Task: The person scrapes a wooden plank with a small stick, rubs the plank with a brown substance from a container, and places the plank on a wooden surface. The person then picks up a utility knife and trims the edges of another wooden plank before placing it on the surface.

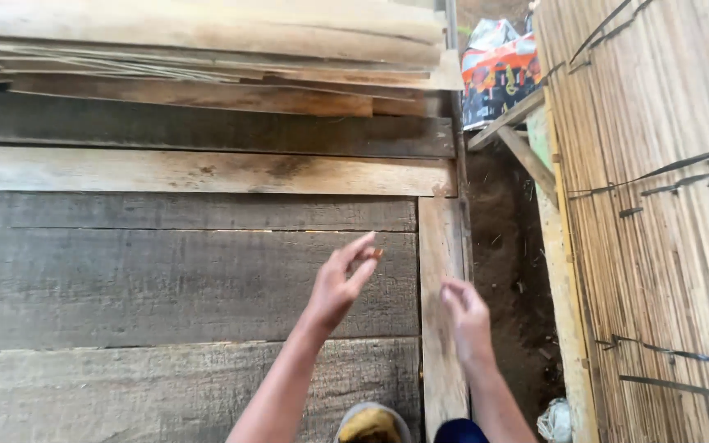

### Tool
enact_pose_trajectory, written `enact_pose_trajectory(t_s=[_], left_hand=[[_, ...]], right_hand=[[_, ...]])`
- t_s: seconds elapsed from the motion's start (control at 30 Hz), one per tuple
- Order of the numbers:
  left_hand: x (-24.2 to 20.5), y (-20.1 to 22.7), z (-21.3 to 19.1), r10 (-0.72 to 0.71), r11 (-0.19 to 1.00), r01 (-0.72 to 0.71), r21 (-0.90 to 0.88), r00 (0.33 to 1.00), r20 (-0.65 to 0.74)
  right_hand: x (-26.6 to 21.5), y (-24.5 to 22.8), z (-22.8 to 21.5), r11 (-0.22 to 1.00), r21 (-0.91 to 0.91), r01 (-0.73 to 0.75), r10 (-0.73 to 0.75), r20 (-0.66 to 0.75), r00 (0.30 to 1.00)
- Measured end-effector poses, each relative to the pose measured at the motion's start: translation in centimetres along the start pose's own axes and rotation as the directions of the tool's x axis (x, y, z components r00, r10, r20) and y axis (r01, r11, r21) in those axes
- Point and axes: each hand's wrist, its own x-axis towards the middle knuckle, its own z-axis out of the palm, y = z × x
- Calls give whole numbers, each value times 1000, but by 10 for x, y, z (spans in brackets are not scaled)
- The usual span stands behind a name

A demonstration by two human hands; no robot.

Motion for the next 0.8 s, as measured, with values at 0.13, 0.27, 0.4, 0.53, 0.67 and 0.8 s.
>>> enact_pose_trajectory(t_s=[0.13, 0.27, 0.4, 0.53, 0.67, 0.8], left_hand=[[-125, 9, -22, -154, 965, 155, -211, 988, 22], [-215, -47, -19, -208, 796, 195, -573, 977, 43], [-266, -55, -2, -42, 601, 131, -789, 990, 133], [-289, -12, 6, 80, 528, 180, -830, 962, 260], [-306, -4, 14, 158, 651, 176, -738, 920, 358], [-329, -16, 15, 278, 697, 54, -715, 899, 339]], right_hand=[[-69, 60, -21, 1000, 8, 0, -1, 76, 997], [-114, 111, -41, 986, 117, 116, -130, 121, 984], [-179, 72, -48, 968, 128, 218, -239, 185, 953], [-230, 34, -34, 968, 171, 183, -228, 300, 926], [-257, 40, -23, 955, 278, 103, -203, 361, 910], [-279, 62, -16, 933, 342, 107, -219, 309, 926]])
